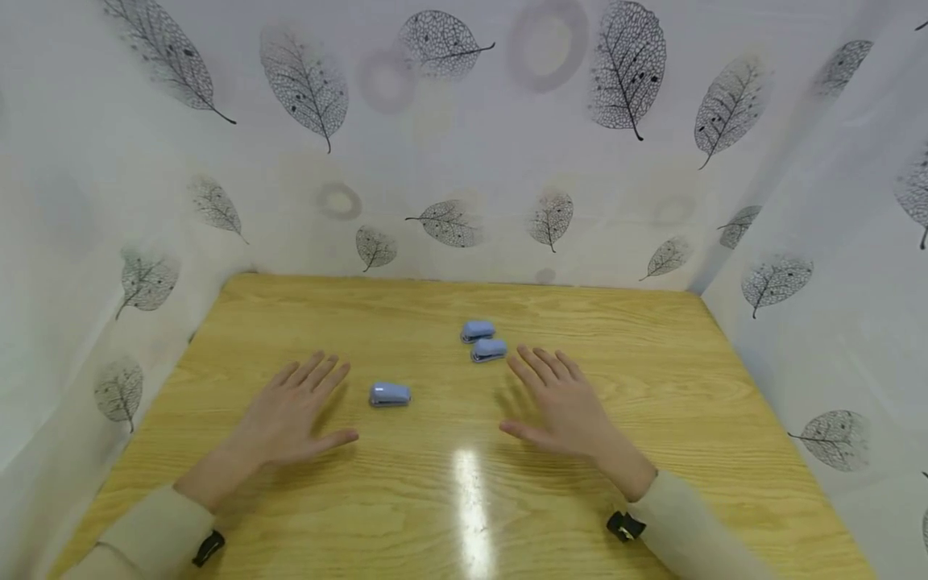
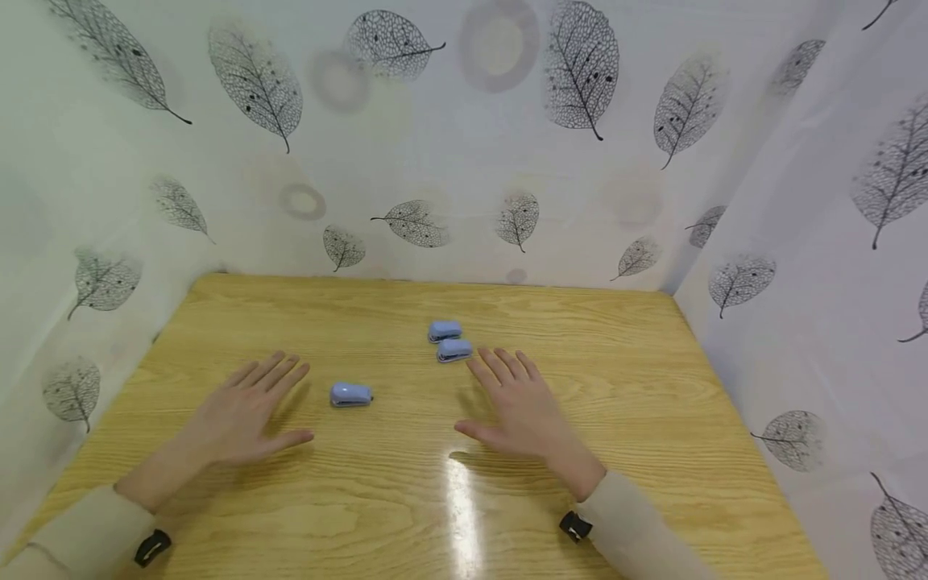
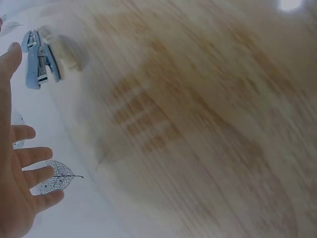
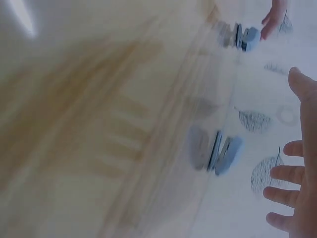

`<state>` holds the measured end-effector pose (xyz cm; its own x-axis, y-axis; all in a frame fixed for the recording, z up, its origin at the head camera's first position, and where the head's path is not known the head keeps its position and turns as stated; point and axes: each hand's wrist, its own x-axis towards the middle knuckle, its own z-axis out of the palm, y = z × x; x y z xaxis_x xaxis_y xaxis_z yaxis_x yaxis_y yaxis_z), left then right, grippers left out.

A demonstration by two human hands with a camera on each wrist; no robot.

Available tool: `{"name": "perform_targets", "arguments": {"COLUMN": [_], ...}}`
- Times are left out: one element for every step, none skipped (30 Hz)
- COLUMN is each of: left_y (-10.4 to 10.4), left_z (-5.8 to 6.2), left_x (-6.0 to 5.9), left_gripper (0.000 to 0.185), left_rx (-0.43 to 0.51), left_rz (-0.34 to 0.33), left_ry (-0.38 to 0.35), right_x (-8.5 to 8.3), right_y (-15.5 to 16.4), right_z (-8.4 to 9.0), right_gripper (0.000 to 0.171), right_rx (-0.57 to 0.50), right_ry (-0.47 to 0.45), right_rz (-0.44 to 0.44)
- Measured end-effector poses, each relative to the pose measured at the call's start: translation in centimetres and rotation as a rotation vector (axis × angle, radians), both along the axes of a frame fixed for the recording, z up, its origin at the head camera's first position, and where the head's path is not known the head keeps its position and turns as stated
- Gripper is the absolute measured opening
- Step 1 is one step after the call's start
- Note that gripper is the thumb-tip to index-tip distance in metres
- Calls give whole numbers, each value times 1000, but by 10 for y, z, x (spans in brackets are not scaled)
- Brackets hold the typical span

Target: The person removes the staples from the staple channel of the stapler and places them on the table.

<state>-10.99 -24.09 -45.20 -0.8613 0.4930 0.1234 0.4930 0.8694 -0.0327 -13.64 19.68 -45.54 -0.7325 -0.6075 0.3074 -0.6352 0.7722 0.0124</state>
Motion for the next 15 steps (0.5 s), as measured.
{"name": "perform_targets", "arguments": {"left_y": [0, 0, 0, 0, -1, -1, -1, -2, -2, -2, -3, -3, -3, -4, -4], "left_z": [-1, -2, -4, -5, -7, -8, -9, -10, -11, -12, -12, -13, -13, -13, -14], "left_x": [-1, -1, -2, -3, -4, -5, -7, -7, -9, -10, -11, -12, -13, -15, -16], "left_gripper": [100, 99, 98, 97, 96, 96, 95, 94, 93, 92, 91, 90, 89, 88, 86], "left_rx": [1, 1, 0, 2, 6, 8, 9, 10, 12, 15, 19, 18, 21, 24, 29], "left_rz": [-8, -16, -24, -36, -48, -60, -71, -83, -95, -108, -118, -128, -138, -147, -154], "left_ry": [3, 6, 12, 20, 29, 37, 44, 50, 53, 54, 54, 57, 60, 63, 65], "right_x": [-1, -2, -3, -4, -5, -6, -8, -9, -10, -11, -12, -13, -14, -15, -16], "right_y": [-6, -12, -19, -25, -30, -36, -41, -46, -51, -55, -60, -64, -68, -73, -77], "right_z": [0, 0, 0, 0, 0, 0, 0, 0, 0, 0, 0, 0, 1, 1, 2], "right_gripper": [98, 97, 96, 94, 93, 92, 91, 89, 88, 86, 85, 83, 83, 82, 82], "right_rx": [-3, -9, -14, -14, -15, -12, -6, 4, 15, 26, 35, 47, 58, 70, 83], "right_ry": [3, 6, 10, 14, 18, 26, 30, 36, 40, 43, 44, 42, 33, 29, 23], "right_rz": [18, 35, 52, 67, 82, 95, 107, 116, 125, 134, 144, 150, 156, 163, 170]}}
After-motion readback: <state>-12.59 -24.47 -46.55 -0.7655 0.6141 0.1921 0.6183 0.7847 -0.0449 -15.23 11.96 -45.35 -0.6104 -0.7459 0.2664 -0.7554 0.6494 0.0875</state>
